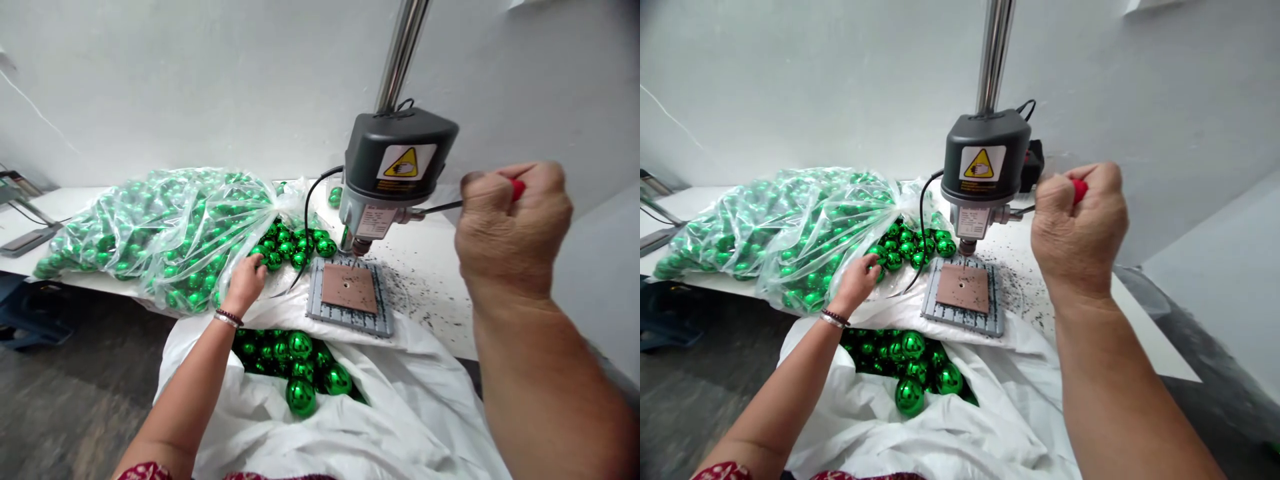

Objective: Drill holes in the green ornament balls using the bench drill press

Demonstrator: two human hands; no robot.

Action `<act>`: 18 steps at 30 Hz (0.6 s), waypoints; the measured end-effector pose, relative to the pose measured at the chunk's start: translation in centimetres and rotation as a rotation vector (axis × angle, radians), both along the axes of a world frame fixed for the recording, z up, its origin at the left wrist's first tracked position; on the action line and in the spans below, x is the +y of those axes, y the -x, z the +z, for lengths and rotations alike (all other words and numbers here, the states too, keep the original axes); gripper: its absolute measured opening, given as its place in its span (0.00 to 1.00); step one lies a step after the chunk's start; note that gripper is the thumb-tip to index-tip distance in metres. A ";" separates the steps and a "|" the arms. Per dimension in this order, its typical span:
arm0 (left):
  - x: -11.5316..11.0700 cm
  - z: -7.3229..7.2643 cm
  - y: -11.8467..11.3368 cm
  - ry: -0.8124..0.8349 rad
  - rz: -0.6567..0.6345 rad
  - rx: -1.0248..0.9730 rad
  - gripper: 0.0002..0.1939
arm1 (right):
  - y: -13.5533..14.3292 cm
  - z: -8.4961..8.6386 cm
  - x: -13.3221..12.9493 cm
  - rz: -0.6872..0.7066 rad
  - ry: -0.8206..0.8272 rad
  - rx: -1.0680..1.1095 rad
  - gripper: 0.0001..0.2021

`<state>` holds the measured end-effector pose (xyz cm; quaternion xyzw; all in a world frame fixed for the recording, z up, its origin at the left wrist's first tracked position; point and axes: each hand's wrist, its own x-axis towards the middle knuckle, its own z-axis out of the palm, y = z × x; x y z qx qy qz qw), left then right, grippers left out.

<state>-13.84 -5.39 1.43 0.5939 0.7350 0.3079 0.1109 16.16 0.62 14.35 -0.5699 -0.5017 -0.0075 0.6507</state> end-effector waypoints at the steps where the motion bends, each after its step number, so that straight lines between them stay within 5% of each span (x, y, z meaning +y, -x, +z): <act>1: 0.7 -0.1 0.4 -0.062 0.085 0.058 0.20 | 0.0 0.0 -0.1 0.000 0.008 0.009 0.10; 3: 1.9 -0.2 0.9 -0.092 0.136 0.124 0.24 | 0.1 0.0 -0.3 -0.001 0.037 0.029 0.10; 7: 3.4 0.0 1.2 0.087 0.034 0.185 0.34 | 0.3 -0.1 -0.6 0.012 0.007 0.032 0.10; 12: 3.6 0.4 0.9 0.086 0.050 0.121 0.32 | 0.5 0.0 -0.9 -0.010 0.040 0.036 0.11; 14: 3.0 0.7 0.5 0.020 -0.016 -0.121 0.28 | 0.6 0.0 -1.2 -0.012 0.081 0.043 0.12; 18: 1.5 1.0 -1.5 0.069 -0.217 -0.926 0.27 | 0.8 -0.6 -1.6 0.066 -0.014 0.002 0.08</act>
